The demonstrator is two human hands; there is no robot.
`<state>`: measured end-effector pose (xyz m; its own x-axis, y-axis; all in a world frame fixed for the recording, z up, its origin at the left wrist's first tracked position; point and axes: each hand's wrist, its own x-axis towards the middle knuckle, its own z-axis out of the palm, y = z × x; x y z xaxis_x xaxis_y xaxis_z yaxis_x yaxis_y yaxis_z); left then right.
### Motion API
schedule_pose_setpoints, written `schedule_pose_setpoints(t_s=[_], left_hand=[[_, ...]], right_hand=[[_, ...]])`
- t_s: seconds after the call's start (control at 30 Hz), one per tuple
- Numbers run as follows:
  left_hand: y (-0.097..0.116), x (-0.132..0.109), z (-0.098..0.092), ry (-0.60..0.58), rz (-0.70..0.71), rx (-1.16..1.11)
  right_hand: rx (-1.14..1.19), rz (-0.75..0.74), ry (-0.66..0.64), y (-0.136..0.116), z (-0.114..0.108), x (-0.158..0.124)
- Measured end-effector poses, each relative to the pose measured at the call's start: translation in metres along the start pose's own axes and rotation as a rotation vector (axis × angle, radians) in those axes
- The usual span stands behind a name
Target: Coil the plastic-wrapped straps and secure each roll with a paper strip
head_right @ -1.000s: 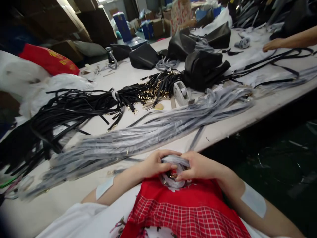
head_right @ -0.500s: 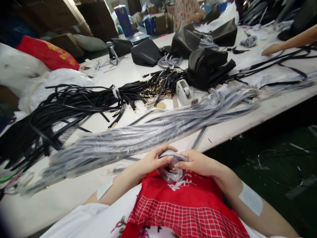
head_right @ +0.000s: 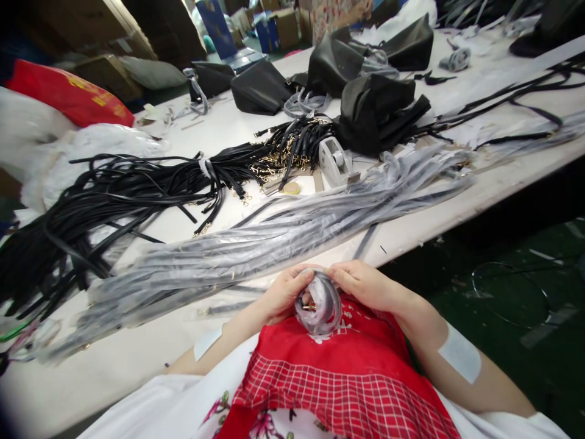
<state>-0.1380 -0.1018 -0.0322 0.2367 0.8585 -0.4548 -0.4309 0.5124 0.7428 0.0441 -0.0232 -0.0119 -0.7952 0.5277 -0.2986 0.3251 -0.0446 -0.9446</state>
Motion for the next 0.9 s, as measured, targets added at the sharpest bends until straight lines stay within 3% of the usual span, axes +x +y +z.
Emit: schedule_pose_setpoints(t_s=[0.17, 0.27, 0.37, 0.43, 0.5, 0.67, 0.77, 0.9], left_hand=[[-0.009, 0.002, 0.002, 0.23, 0.112, 0.149], [-0.005, 0.004, 0.002, 0.324, 0.173, 0.252], [0.013, 0.003, -0.001, 0.212, 0.211, 0.443], [0.025, -0.001, -0.003, 0.077, 0.267, 0.596], [0.03, -0.005, -0.005, 0.022, 0.308, 0.654], [0.012, -0.009, -0.014, 0.124, 0.296, 0.497], [0.002, -0.014, -0.022, 0.157, 0.307, 0.546], [-0.002, -0.022, -0.03, 0.205, 0.29, 0.583]], right_hand=[[-0.144, -0.008, -0.084, 0.003, 0.002, 0.004], [-0.26, 0.033, -0.061, 0.004, 0.008, 0.008], [-0.327, 0.022, -0.037, 0.0, 0.011, 0.012], [-0.326, 0.0, -0.075, -0.005, 0.011, 0.013], [-0.322, -0.008, -0.105, -0.011, 0.011, 0.015], [-0.243, -0.005, -0.203, -0.021, 0.017, 0.023], [-0.311, 0.04, -0.22, -0.015, 0.019, 0.028], [-0.493, -0.016, -0.137, -0.015, -0.002, 0.051]])
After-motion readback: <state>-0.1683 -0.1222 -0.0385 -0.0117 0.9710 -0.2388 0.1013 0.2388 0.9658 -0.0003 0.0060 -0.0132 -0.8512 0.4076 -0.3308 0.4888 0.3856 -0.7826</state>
